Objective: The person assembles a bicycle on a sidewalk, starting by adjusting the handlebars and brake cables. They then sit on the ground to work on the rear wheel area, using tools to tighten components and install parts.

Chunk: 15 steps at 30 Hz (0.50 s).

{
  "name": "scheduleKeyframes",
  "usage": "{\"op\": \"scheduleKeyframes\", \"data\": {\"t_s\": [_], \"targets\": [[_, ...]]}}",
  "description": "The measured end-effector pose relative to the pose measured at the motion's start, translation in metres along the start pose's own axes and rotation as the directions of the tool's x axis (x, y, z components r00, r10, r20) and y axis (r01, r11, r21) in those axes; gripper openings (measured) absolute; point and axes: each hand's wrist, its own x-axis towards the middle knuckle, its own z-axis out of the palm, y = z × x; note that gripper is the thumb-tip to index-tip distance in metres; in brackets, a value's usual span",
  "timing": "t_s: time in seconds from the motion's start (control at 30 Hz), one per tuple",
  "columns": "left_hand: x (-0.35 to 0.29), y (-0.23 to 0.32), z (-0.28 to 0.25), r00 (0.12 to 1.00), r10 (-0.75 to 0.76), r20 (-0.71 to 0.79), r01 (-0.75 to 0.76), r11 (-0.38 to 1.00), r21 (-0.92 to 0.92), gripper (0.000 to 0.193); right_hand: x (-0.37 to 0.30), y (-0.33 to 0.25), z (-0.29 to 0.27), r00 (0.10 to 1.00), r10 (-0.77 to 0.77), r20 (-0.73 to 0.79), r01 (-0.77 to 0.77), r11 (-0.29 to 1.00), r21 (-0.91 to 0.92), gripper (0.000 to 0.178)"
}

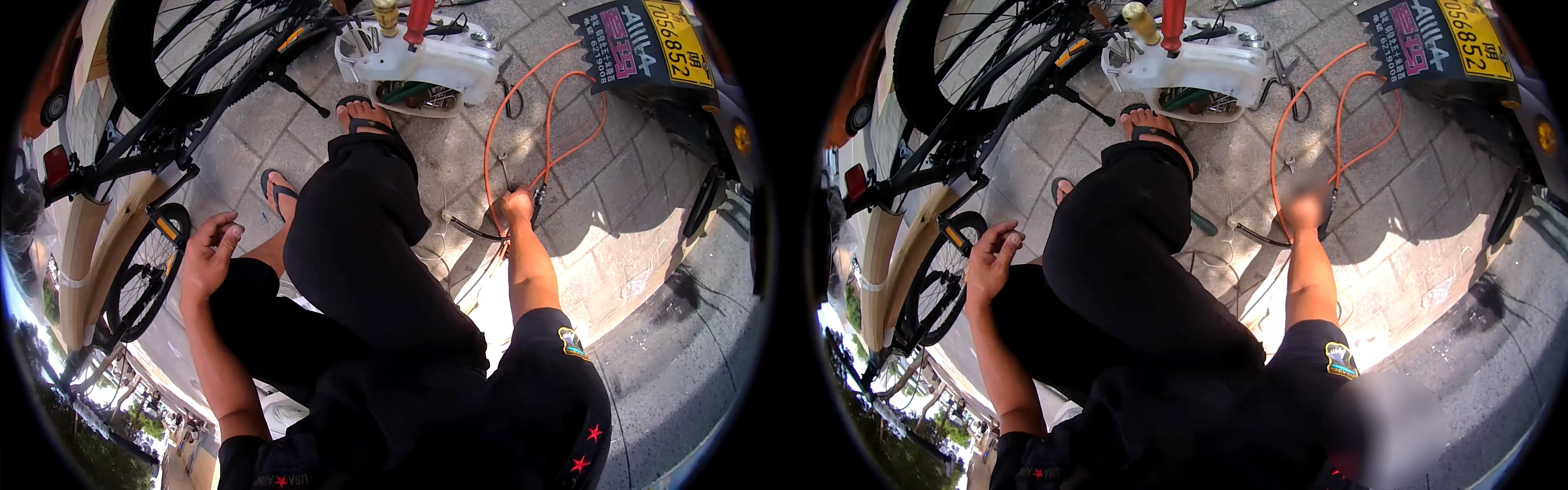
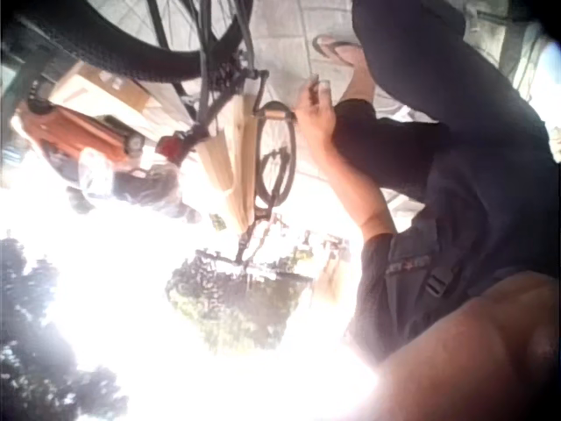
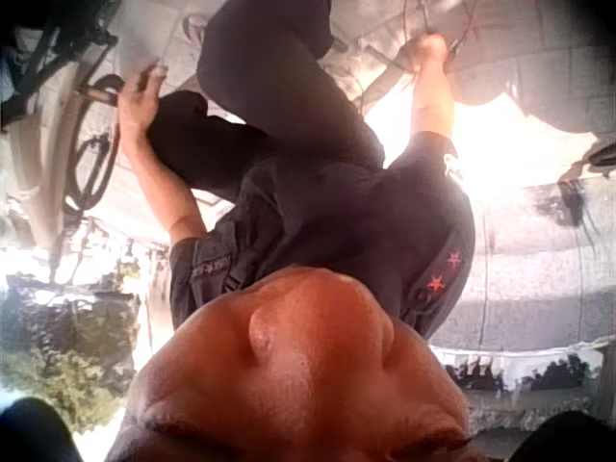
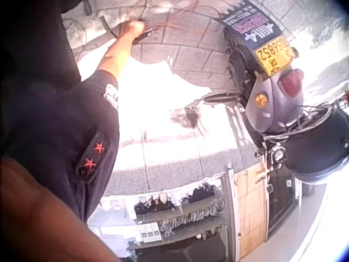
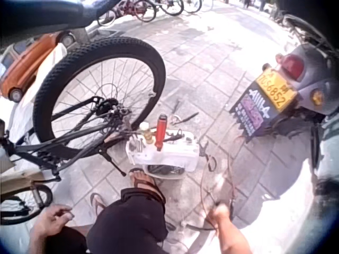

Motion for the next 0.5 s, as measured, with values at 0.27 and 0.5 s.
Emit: {"op": "scheduleKeyframes", "data": {"t_s": [0.27,0.5], "targets": [[0.011,0.037,0.0,0.999,0.008,0.039,-0.009,1.0,0.027,0.032,-0.01,0.011,0.014,0.993,-0.076,-0.091,0.094,0.972,0.214,0.013],[0.017,0.066,-0.007,0.966,0.241,0.088,-0.252,0.958,0.139,0.032,0.081,-0.051,-0.097,0.954,0.237,0.185,-0.285,0.516,0.808,0.038]]}}
